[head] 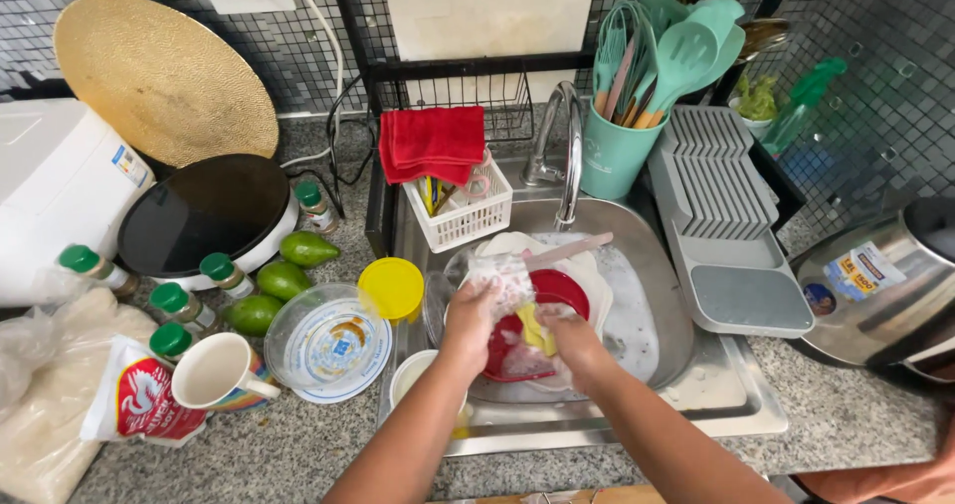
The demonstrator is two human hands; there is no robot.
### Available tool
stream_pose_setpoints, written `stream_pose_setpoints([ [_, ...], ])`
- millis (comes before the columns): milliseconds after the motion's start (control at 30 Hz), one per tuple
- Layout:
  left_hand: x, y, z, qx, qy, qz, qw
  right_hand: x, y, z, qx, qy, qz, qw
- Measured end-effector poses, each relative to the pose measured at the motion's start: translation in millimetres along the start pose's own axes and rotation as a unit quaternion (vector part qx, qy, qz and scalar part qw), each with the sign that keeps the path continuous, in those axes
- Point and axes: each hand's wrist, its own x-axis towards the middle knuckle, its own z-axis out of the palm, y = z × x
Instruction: The person washes a gray plastic tray and a clear glass bowl in a kitchen sink using a yellow sponge and running water. They scrub the items thoroughly, rinse them under the faucet, and place the tray on a drying rack.
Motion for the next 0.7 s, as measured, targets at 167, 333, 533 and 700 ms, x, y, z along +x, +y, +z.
stream_pose_setpoints([
  [167, 6, 14, -4, -0.047, -0.007, -0.077, 0.996, 13, 3, -17, -0.282, 0.066, -0.070, 0.954],
  [333, 14, 9, -2, -0.048, -0.053, -0.109, 0.992, 55, 10, -49, -0.244, 0.093, -0.155, 0.953],
  [533, 27, -1, 18, -0.037, -0.128, -0.112, 0.985, 45, -48, -37, -0.084, 0.081, -0.142, 0.983],
  [700, 34, -6, 47, -0.048, -0.105, -0.136, 0.984, 99, -74, -69, -0.010, 0.103, -0.144, 0.984],
])
